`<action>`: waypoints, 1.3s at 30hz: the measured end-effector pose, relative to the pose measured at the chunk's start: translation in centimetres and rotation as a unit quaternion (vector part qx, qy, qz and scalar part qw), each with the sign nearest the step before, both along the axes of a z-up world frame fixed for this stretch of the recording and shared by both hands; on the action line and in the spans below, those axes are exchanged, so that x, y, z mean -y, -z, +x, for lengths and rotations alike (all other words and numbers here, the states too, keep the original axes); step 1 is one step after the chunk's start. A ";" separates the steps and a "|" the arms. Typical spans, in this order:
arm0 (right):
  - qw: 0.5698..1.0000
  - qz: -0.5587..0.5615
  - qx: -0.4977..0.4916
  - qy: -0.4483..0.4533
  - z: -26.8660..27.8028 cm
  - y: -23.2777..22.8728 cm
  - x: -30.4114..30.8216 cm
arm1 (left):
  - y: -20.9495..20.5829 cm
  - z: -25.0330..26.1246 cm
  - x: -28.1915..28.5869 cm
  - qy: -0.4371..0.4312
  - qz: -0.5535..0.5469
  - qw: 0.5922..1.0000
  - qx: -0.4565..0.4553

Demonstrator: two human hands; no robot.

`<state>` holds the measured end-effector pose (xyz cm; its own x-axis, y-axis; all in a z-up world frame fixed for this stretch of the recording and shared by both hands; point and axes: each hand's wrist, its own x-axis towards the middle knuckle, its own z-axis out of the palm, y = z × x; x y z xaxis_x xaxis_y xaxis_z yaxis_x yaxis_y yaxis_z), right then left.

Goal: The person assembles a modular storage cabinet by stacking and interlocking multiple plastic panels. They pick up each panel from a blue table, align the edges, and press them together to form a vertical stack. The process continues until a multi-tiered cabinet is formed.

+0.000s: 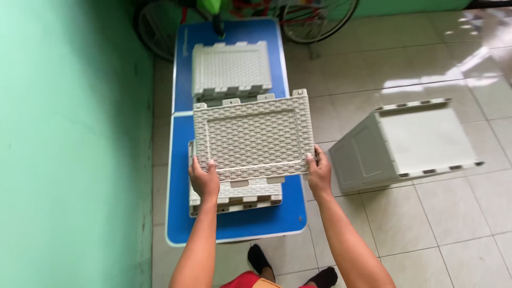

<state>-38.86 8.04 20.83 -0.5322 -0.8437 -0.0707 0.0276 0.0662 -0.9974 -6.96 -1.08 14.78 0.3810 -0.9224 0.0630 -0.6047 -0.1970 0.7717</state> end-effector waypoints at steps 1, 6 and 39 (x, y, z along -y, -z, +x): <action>1.000 -0.014 -0.006 0.013 -1.1 -2.2 -0.4 | -1.7 -1.5 -0.2 0.008 -0.026 1.000 -0.009; 0.993 -0.105 -0.032 0.050 -6.1 -11.3 -3.4 | -8.5 -8.7 -0.9 0.048 -0.136 0.989 -0.044; 0.729 -0.165 -0.659 0.082 -35.6 -28.1 -23.7 | -33.5 -54.5 -17.8 0.458 -0.486 0.697 0.261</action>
<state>-74.51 31.75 48.93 -0.0495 -0.6160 0.7862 -0.9890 -0.0796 -0.1246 -61.42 16.72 48.25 -0.6492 -0.1875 0.7371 -0.3808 0.9190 -0.1016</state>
